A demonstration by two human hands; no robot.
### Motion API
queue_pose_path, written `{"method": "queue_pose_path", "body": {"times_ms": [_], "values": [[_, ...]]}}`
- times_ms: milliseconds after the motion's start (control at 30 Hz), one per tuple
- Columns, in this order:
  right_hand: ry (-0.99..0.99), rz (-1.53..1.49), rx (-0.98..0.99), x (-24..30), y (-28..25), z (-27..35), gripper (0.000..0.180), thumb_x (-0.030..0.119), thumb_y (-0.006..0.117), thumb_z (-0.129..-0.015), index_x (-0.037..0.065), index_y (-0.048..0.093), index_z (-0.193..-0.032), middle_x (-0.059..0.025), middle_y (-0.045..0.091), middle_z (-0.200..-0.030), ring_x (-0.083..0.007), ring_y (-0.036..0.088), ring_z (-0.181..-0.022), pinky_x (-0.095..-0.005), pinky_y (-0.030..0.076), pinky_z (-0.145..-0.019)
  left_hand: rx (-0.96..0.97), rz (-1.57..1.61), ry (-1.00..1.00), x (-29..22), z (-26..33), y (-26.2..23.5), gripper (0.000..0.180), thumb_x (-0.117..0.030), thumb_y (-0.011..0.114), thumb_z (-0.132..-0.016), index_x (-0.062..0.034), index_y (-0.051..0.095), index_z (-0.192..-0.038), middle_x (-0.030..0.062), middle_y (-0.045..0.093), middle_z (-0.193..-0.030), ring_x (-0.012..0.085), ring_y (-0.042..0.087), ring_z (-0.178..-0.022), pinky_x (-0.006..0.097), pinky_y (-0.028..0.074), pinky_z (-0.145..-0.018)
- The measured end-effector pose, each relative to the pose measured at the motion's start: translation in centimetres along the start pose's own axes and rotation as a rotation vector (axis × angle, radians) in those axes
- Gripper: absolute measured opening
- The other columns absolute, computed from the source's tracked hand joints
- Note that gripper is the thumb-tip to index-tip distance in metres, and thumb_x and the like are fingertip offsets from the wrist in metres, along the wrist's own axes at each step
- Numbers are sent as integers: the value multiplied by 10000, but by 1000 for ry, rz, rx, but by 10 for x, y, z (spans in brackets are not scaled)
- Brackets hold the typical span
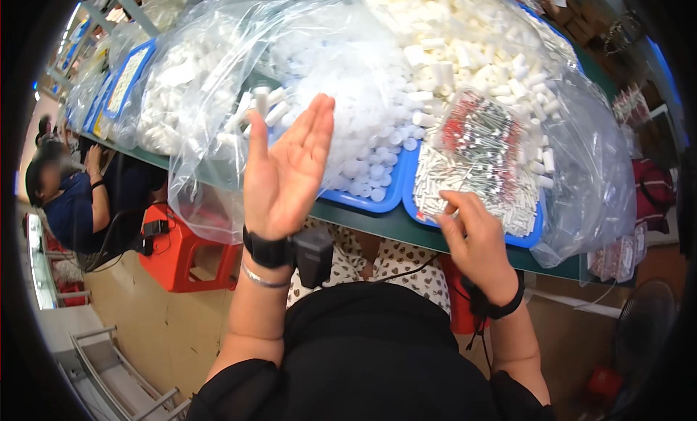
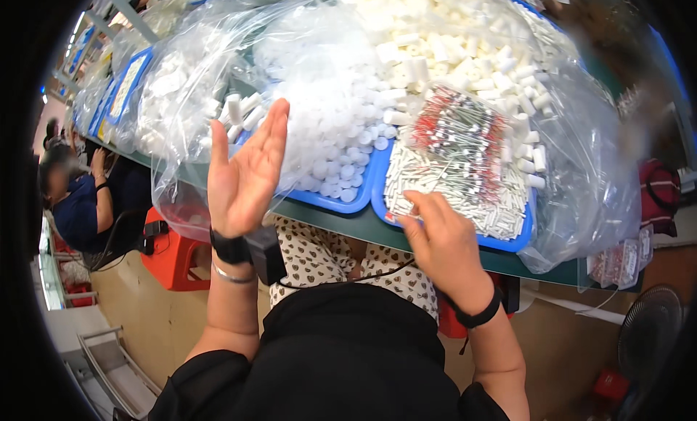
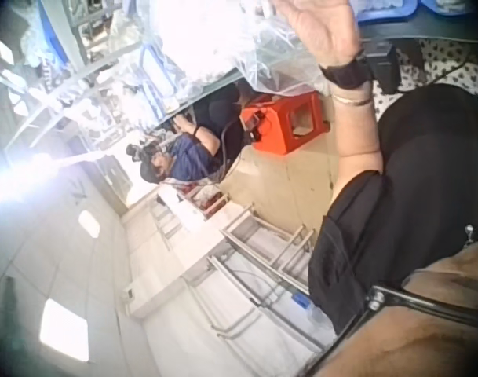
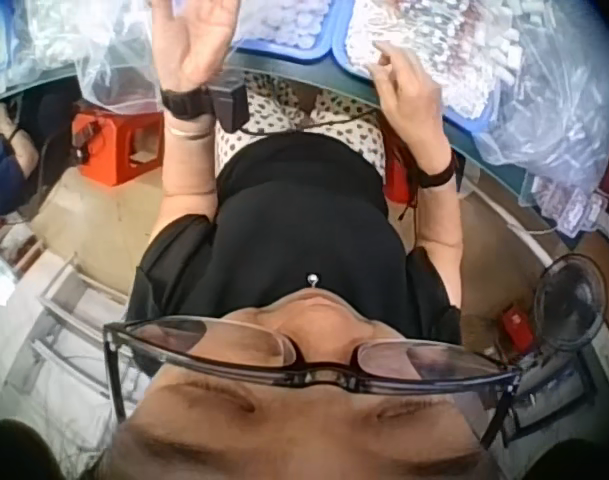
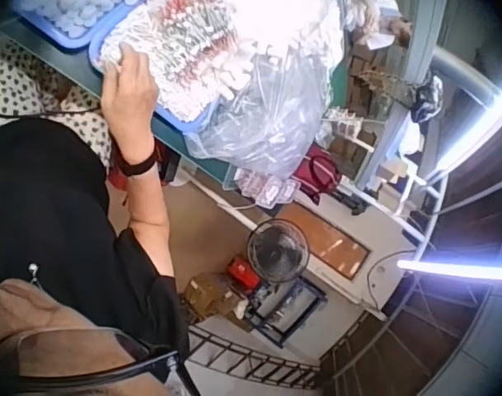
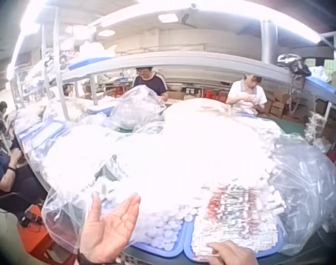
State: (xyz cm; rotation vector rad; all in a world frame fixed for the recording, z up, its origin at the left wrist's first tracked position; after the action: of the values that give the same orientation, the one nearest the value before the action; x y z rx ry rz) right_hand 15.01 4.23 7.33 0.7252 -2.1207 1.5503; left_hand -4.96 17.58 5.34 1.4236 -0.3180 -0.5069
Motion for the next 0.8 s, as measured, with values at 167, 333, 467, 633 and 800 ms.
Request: {"method": "queue_pose_path", "body": {"times_ms": [167,333,467,633,800], "values": [[-128,430,-70,-22,-22,-19,208,-13,618,-808,37,648,-1007,-96,575,-868,-279,601,-745,-390,479,-646,113,-1161,-21,47,25,-26,328,-193,558,-1001,9,552,-1259,127,645,-1201,200,635,-1039,306,510,-894],[-227,630,-4,-31,-10,-34,188,-5,575,-735,23,623,-914,-92,514,-835,-256,578,-789,-384,475,-665,300,-2287,699,60,22,-11,252,-41,648,-867,-19,623,-1117,104,645,-1103,282,599,-947,357,502,-817],[-235,573,10,-36,-10,-35,160,-15,585,-749,13,610,-904,-106,524,-851,-268,583,-795,-383,489,-674,295,-2382,678,69,12,-15,253,-27,663,-810,-27,630,-1061,109,621,-1044,315,569,-927,394,492,-796],[-192,220,-152,-23,-33,-37,134,-14,660,-804,-1,594,-921,-122,613,-926,-273,618,-788,-367,500,-662,248,-2494,567,74,2,-18,128,-50,648,-819,-53,660,-947,71,608,-978,286,595,-890,387,504,-737],[55,6,-173,-29,-41,-26,171,13,711,-838,15,617,-981,-101,660,-838,-199,600,-661,-319,477,-607,312,-2474,566,76,0,-18,81,-56,648,-820,-61,649,-901,70,591,-956,290,605,-885,389,510,-718]]}}
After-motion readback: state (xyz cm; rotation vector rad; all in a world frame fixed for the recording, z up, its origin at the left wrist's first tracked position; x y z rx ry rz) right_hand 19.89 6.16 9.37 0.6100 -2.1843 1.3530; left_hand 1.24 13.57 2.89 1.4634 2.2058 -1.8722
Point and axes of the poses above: each hand's wrist, its own z-axis away from the middle knuckle, its own y-axis out of the palm, x = y × z, the point moved 8 cm from there along -z, towards the middle knuckle
